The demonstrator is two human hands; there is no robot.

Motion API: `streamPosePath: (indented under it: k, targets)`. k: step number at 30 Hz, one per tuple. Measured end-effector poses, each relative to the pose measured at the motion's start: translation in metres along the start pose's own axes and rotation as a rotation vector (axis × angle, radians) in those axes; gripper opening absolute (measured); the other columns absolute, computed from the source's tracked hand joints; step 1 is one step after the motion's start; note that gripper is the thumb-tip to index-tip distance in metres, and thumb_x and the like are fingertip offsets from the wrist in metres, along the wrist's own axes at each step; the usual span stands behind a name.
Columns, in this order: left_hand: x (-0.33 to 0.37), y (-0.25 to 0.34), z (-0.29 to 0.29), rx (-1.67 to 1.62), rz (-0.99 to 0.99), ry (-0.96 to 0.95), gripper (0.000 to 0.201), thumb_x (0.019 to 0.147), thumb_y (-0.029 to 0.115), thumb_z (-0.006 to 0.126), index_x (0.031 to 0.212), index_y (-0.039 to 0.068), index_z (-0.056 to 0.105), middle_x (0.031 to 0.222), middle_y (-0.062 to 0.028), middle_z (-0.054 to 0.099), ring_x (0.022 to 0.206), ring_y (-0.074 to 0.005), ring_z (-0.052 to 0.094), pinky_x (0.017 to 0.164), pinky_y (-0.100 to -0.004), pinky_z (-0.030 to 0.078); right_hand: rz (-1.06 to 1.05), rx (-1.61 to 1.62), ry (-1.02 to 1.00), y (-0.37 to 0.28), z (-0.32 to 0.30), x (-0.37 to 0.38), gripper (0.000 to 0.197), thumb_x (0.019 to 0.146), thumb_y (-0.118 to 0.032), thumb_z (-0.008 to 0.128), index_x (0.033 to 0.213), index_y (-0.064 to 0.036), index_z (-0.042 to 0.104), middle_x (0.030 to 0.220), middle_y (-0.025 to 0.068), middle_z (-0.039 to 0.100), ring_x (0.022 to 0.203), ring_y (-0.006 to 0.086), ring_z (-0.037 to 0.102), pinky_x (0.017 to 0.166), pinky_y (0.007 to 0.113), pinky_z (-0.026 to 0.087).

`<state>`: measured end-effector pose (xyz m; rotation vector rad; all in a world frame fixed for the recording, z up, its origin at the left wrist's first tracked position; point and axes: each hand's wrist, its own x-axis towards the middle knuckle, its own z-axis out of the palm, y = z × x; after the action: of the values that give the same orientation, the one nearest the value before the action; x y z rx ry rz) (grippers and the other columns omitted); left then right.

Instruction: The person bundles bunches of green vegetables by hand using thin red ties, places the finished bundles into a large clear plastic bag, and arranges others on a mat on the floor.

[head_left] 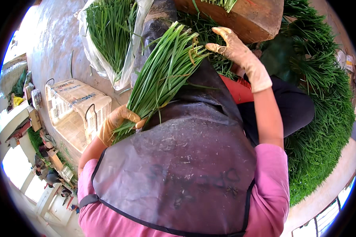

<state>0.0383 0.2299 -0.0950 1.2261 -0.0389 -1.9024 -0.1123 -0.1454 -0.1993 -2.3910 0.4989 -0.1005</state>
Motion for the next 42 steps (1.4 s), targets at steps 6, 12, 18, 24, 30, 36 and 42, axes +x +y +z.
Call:
streamPosePath:
  k: [6,12,18,24,30,36,42]
  targets:
    - [0.011,0.005,-0.003,-0.274,-0.033,0.007,0.057,0.068,0.01,0.072,0.119,-0.007,0.056,0.065,-0.0109,0.058,0.055,-0.0171,0.053,0.049,-0.027,0.039,-0.102,0.194,-0.158,-0.058,0.013,0.022,0.053,0.077,-0.044,0.078,0.111,-0.0041,0.07,0.131,0.0153,0.057,0.123,0.0275,0.052,0.098,0.038,0.044]
    - [0.003,-0.002,-0.021,-0.293,-0.025,0.016,0.057,0.069,0.014,0.072,0.119,-0.008,0.055,0.059,-0.0103,0.056,0.048,-0.0166,0.05,0.047,-0.0278,0.037,-0.253,0.58,0.006,-0.043,-0.01,0.03,0.034,0.101,-0.032,0.052,0.095,-0.0008,0.066,0.085,0.0046,0.068,0.081,0.0155,0.065,0.08,0.028,0.05]
    - [-0.01,-0.015,-0.023,-0.452,0.012,0.009,0.047,0.07,0.014,0.072,0.11,-0.007,0.058,0.057,-0.009,0.055,0.047,-0.0154,0.048,0.045,-0.0283,0.035,0.304,1.349,0.236,0.045,0.015,0.067,0.031,0.093,-0.034,0.062,0.099,-0.0037,0.06,0.073,0.0036,0.056,0.066,0.0168,0.055,0.079,0.036,0.051]
    - [-0.015,-0.023,-0.021,-0.369,0.014,0.122,0.048,0.073,0.015,0.073,0.114,-0.005,0.058,0.058,-0.0077,0.054,0.049,-0.0145,0.047,0.046,-0.0272,0.034,0.11,0.257,0.021,0.001,0.021,0.045,0.044,0.085,-0.048,0.068,0.108,-0.0104,0.07,0.123,0.0109,0.06,0.113,0.0275,0.056,0.097,0.045,0.043]
    - [-0.002,-0.002,-0.002,-0.26,0.021,0.181,0.047,0.073,0.016,0.075,0.112,-0.003,0.058,0.06,-0.0061,0.053,0.051,-0.0139,0.046,0.05,-0.0266,0.034,-0.184,-0.151,0.05,-0.089,0.029,0.005,0.032,0.08,-0.046,0.067,0.087,-0.0155,0.074,0.113,-0.0028,0.063,0.118,0.0164,0.05,0.109,0.042,0.029]
    - [-0.011,-0.013,-0.015,-0.265,0.028,0.152,0.054,0.072,0.018,0.078,0.116,-0.004,0.057,0.059,-0.0057,0.052,0.049,-0.0133,0.045,0.048,-0.0269,0.032,0.233,0.431,0.06,0.011,0.018,0.037,0.027,0.087,-0.031,0.065,0.098,-0.0083,0.075,0.101,0.0094,0.07,0.096,0.022,0.067,0.087,0.035,0.051]
    - [-0.013,-0.033,-0.031,-0.256,0.064,0.143,0.057,0.072,0.022,0.079,0.117,-0.005,0.057,0.059,-0.0064,0.053,0.048,-0.0142,0.046,0.046,-0.0283,0.032,0.024,0.633,-0.25,-0.046,0.013,0.056,0.042,0.089,-0.041,0.063,0.109,-0.0059,0.072,0.106,0.0126,0.071,0.102,0.0209,0.065,0.09,0.033,0.048]
